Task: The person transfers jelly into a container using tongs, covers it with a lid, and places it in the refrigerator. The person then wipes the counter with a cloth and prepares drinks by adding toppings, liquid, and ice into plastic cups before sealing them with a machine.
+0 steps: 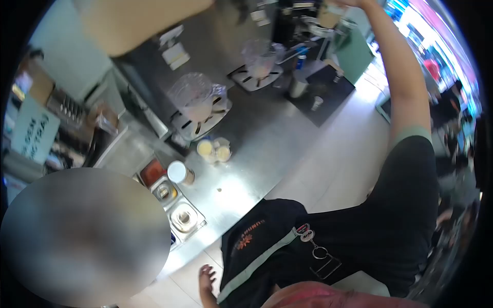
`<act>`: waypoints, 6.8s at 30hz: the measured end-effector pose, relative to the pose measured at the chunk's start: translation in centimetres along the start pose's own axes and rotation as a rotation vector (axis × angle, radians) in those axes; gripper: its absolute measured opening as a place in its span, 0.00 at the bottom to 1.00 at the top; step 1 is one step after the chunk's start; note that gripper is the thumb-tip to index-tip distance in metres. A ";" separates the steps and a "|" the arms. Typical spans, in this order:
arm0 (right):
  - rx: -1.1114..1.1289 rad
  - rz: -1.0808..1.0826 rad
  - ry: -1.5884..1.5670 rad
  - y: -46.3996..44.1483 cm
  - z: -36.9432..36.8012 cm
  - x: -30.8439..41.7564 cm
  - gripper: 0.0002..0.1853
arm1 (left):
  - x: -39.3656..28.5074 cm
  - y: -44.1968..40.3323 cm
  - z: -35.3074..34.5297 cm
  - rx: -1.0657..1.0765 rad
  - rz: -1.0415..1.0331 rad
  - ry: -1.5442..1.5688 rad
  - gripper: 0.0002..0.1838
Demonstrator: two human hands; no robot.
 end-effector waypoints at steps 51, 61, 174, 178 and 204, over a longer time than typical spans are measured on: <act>0.807 0.554 -0.183 26.5 -60.6 85.6 0.07 | 26.5 12.0 36.2 -0.619 0.180 0.441 0.14; 0.683 0.448 -0.165 25.4 -61.2 87.9 0.05 | 9.1 10.4 38.8 -0.863 -0.369 0.211 0.41; 0.065 0.156 -0.453 27.6 -54.7 31.4 0.22 | -18.4 -3.2 -6.6 -0.199 -0.639 0.107 0.48; 0.322 0.174 -0.408 30.4 -57.0 30.8 0.23 | -18.2 -2.6 -7.0 -0.253 -0.663 0.066 0.44; 0.451 0.632 -0.778 26.4 -41.9 42.6 0.22 | -34.5 1.8 -17.7 0.008 -0.887 -0.427 0.35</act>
Point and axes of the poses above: each hand's wrist, its own y-axis away from the middle knuckle, its own z-axis out of the back of the hand, x = y × z, the point moved 5 cm from there along -y, towards the middle knuckle, and after that the axes turned 7 degrees about x, right-handed, at the moved point
